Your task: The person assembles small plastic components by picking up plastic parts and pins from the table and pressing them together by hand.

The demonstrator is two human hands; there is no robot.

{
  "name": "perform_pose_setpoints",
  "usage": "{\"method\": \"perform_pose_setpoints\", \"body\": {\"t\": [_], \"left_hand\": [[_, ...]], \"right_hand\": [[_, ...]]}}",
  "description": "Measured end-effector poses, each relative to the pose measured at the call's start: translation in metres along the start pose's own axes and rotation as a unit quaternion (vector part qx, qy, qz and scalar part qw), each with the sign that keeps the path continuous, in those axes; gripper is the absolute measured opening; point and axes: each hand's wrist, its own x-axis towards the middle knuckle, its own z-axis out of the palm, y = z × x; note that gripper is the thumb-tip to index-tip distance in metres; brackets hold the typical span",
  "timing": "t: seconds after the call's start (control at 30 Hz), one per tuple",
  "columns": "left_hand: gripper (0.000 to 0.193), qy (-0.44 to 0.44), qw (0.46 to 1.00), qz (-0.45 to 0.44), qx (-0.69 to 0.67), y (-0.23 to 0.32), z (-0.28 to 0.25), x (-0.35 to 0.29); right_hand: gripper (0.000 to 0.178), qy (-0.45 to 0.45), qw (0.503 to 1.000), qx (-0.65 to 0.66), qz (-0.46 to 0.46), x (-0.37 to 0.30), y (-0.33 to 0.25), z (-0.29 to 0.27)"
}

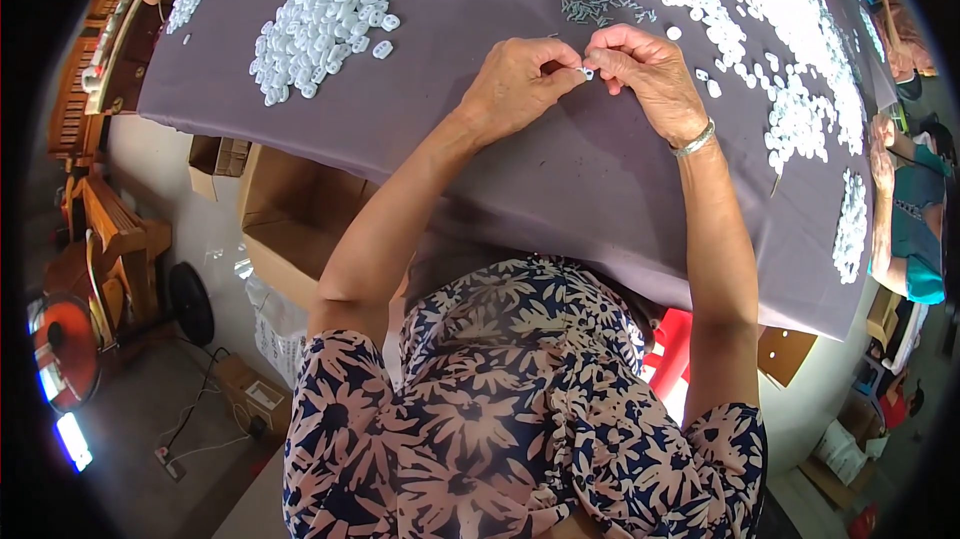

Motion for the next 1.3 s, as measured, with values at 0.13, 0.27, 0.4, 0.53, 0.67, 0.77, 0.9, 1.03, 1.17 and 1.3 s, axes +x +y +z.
{"method": "perform_pose_setpoints", "body": {"t": [0.13,0.27,0.4,0.53,0.67,0.77,0.9,1.03,1.17,1.3], "left_hand": [[0.018,-0.011,0.999,-0.025,0.021,0.005,-0.002,0.001],[0.018,-0.011,0.999,-0.025,0.020,0.003,-0.002,0.002],[0.017,-0.014,0.999,-0.013,0.030,0.000,-0.004,0.003],[0.018,-0.010,0.999,-0.027,0.016,0.003,-0.002,0.002],[0.018,-0.008,0.999,-0.019,0.044,0.002,-0.001,0.002],[0.018,0.002,0.998,-0.021,0.067,0.001,0.002,0.002],[0.018,0.031,0.997,-0.013,0.066,-0.002,0.006,0.001],[0.010,0.068,0.997,-0.012,0.043,0.000,0.011,0.000],[0.008,0.083,0.995,0.003,0.047,-0.002,0.013,0.000],[0.010,0.075,0.996,-0.012,0.045,0.004,0.011,0.000]], "right_hand": [[0.013,0.011,1.000,-0.021,0.013,-0.001,-0.004,0.003],[0.013,0.025,0.999,-0.047,-0.005,-0.001,0.001,0.005],[0.013,0.028,0.998,-0.055,-0.001,-0.001,0.000,0.007],[0.013,0.023,0.997,-0.068,-0.006,0.000,0.002,0.006],[0.013,0.007,0.994,-0.108,-0.020,-0.001,0.003,0.005],[0.013,0.005,0.987,-0.160,-0.028,-0.002,0.000,0.008],[0.013,0.013,0.983,-0.179,-0.028,-0.002,-0.001,0.010],[0.012,0.038,0.982,-0.185,-0.027,0.000,0.000,0.014],[0.010,0.056,0.973,-0.217,-0.047,-0.001,0.001,0.016],[0.009,0.067,0.970,-0.224,-0.062,-0.002,0.000,0.017]]}}
